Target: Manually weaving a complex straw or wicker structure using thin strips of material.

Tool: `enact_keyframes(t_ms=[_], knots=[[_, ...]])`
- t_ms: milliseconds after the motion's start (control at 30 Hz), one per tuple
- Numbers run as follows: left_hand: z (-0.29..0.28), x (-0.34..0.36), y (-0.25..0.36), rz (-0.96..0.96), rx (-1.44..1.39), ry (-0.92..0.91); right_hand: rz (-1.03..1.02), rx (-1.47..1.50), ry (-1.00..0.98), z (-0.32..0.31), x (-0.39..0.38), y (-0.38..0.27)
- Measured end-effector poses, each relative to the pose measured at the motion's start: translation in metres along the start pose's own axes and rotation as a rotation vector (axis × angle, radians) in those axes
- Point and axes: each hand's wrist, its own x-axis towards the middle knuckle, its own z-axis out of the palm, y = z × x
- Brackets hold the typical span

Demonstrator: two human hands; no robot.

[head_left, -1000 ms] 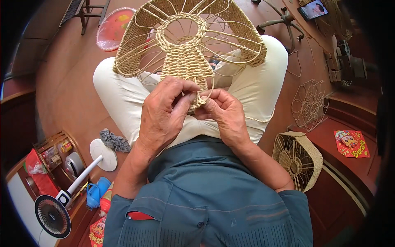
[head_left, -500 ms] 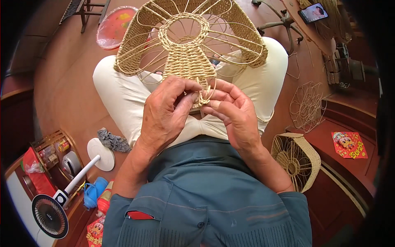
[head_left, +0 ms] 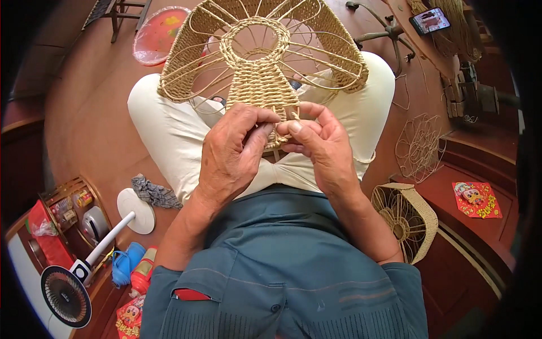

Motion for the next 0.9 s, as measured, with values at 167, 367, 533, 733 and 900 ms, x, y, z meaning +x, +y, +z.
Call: enact_keyframes(t_ms=[167, 367, 533, 733, 900], knots=[[0.002, -0.002, 0.001, -0.010, -0.014, 0.018, -0.245, -0.438, 0.097, 0.000, -0.022, -0.006], [0.000, -0.001, 0.002, 0.066, 0.051, -0.056, -0.551, -0.358, 0.084, -0.001, -0.029, 0.003], [0.000, 0.000, 0.003, 0.050, 0.054, -0.072, -0.470, -0.127, -0.074, -0.008, -0.042, -0.008], [0.010, 0.003, 0.007, 0.125, 0.188, -0.057, -0.390, -0.005, -0.059, -0.026, -0.069, -0.048], [0.013, 0.008, 0.011, 0.125, 0.273, -0.071, -0.482, 0.148, 0.278, -0.137, -0.072, -0.109]])
